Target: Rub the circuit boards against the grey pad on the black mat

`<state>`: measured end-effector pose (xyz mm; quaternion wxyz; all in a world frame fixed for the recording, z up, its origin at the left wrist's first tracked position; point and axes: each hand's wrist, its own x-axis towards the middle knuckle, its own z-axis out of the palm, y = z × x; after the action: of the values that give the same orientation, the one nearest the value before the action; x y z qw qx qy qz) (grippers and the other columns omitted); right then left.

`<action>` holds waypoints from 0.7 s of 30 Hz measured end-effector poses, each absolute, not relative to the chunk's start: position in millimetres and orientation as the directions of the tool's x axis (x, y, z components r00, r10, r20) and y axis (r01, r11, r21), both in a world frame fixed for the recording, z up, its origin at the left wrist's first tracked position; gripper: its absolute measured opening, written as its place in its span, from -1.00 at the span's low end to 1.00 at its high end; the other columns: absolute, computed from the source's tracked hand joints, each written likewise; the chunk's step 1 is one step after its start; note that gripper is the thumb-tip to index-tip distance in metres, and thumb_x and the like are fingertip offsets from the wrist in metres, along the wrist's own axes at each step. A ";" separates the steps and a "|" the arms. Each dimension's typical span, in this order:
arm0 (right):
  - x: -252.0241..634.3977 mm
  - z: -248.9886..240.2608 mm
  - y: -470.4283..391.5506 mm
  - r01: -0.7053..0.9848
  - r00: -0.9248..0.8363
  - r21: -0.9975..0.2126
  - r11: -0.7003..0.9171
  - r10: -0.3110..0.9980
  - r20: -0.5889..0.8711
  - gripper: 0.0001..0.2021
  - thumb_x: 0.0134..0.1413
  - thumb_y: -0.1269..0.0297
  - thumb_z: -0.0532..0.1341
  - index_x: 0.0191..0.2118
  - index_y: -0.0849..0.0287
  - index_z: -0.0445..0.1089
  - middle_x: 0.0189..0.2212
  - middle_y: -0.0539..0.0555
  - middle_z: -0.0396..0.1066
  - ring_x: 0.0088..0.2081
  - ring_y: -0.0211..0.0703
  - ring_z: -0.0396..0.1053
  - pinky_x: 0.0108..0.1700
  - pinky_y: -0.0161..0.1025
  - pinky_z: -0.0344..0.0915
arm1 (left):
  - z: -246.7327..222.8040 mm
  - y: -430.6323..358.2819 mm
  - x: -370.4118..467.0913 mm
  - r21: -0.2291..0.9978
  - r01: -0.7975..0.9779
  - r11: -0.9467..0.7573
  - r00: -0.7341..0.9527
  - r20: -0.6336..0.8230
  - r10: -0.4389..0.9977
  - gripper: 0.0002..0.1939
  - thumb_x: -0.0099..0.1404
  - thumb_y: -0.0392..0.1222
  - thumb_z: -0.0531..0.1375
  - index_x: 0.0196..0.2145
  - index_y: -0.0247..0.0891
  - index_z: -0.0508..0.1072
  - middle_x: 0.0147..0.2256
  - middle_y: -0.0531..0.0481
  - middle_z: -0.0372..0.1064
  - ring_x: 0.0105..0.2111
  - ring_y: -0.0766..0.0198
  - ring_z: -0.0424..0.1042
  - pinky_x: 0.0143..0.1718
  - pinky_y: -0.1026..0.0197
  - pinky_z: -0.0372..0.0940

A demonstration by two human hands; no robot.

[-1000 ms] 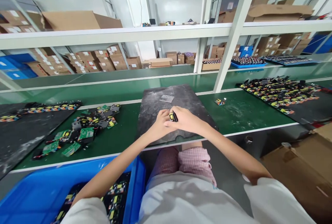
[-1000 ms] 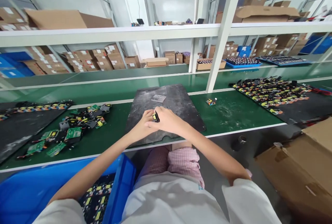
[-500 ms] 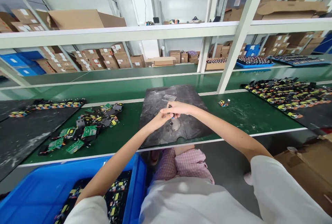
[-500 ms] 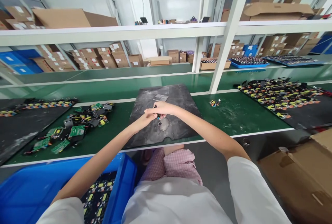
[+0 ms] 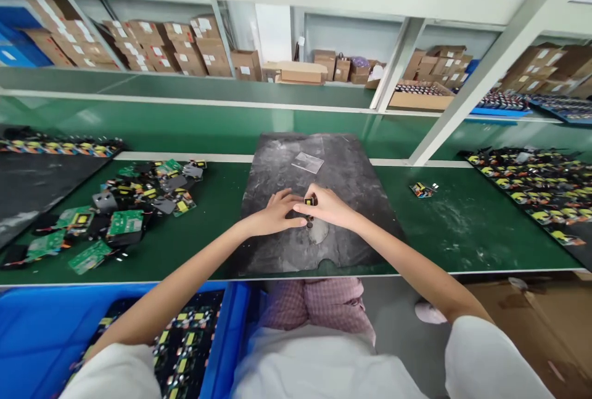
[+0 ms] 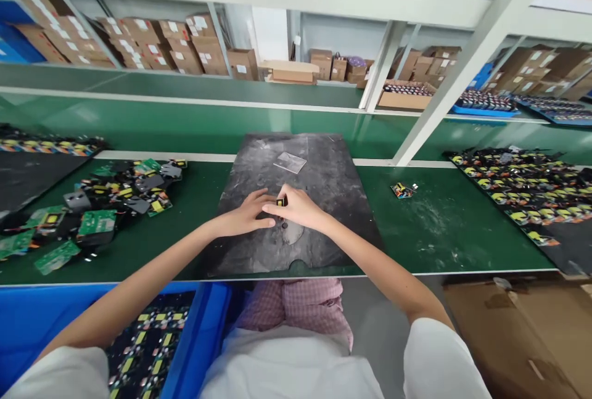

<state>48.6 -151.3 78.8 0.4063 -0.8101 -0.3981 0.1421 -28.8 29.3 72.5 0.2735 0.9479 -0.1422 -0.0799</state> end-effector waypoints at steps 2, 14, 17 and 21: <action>52.0 65.8 -154.9 0.583 0.667 -0.725 -0.365 0.725 0.172 -0.63 -0.04 -0.05 0.26 -0.40 0.11 0.14 -0.50 -0.10 0.26 -0.41 -0.23 0.31 -0.35 -0.29 0.19 | 63.2 32.6 -20.4 0.537 -0.229 -0.812 0.953 -0.048 -0.300 -0.18 0.12 0.36 0.10 0.17 -0.27 0.24 0.25 -0.21 0.03 0.32 -0.15 -0.34 0.23 -0.33 -0.39; 37.9 4.4 -187.6 0.848 0.512 -0.409 -0.338 0.722 0.466 -0.51 0.03 -0.08 0.24 -0.07 0.08 0.08 -0.13 0.13 0.23 -0.15 -0.10 0.39 -0.25 -0.14 0.42 | 14.3 15.0 -28.8 0.290 -0.445 -0.847 0.885 0.287 -0.367 -0.20 0.10 0.32 0.15 0.13 -0.31 0.30 0.24 -0.24 0.06 0.29 -0.20 -0.19 0.20 -0.44 -0.39; 39.3 7.4 -190.3 0.876 0.474 -0.327 -0.354 0.756 0.451 -0.49 0.02 -0.05 0.25 -0.03 0.07 0.07 -0.13 0.13 0.24 -0.15 -0.09 0.39 -0.26 -0.12 0.44 | 10.1 12.9 -31.6 0.300 -0.434 -0.849 0.885 0.316 -0.341 -0.28 0.13 0.26 0.17 0.10 -0.30 0.33 0.23 -0.23 0.09 0.30 -0.15 -0.17 0.22 -0.41 -0.41; 41.9 10.8 -192.7 0.904 0.428 -0.222 -0.366 0.783 0.451 -0.48 -0.01 -0.03 0.29 -0.04 0.08 0.08 -0.16 0.13 0.26 -0.17 -0.07 0.39 -0.25 -0.10 0.45 | 5.1 9.8 -32.0 0.313 -0.407 -0.858 0.900 0.301 -0.317 -0.27 0.13 0.26 0.17 0.10 -0.30 0.33 0.21 -0.24 0.12 0.31 -0.13 -0.19 0.22 -0.40 -0.38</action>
<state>41.9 -192.7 10.8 0.2224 -0.8153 -0.5170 -0.1358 -32.0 9.8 5.1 0.1874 0.9564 -0.1891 0.1202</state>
